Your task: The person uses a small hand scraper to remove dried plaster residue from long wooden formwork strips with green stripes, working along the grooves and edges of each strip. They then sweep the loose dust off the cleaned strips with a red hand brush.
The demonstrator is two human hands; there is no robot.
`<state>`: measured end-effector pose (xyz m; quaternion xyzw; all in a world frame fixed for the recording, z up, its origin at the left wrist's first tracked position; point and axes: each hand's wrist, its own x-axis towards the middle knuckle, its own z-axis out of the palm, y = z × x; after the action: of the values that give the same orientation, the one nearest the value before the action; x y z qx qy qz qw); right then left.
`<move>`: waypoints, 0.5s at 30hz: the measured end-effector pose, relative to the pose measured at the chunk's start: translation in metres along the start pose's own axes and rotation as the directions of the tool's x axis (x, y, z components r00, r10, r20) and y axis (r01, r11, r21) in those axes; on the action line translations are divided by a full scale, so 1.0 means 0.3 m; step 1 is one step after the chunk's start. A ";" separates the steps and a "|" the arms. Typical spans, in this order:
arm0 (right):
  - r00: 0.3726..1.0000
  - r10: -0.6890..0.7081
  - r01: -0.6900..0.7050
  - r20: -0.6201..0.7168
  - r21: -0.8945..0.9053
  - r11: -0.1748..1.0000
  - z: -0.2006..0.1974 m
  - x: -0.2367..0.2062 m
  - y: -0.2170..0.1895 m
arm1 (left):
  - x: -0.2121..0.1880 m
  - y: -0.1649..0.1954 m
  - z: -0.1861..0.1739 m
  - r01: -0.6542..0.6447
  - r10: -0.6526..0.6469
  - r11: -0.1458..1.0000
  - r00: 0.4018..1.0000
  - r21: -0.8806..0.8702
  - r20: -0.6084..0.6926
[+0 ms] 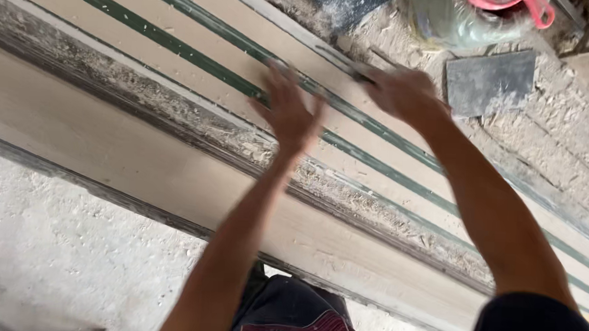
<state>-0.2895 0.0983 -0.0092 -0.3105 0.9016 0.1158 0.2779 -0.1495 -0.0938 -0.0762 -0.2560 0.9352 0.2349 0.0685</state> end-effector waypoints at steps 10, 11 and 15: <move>0.993 -0.101 0.096 -0.056 -0.081 0.992 0.079 0.023 0.033 | 0.305 -0.271 -0.185 0.073 -0.062 0.995 0.987 0.072 -0.147; 0.979 -0.152 0.153 -0.136 -0.005 0.988 0.055 0.132 -0.023 | 0.300 -0.270 -0.180 0.055 -0.039 0.995 0.982 0.081 -0.187; 0.966 -0.221 0.208 -0.132 -0.109 0.972 -0.022 0.251 -0.097 | 0.308 -0.288 -0.175 0.040 -0.036 0.999 0.986 0.025 -0.162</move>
<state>-0.3235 0.0356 -0.0480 -0.4267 0.8738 0.1049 0.2084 -0.1853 -0.2255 -0.0879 -0.2910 0.9358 0.1989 0.0008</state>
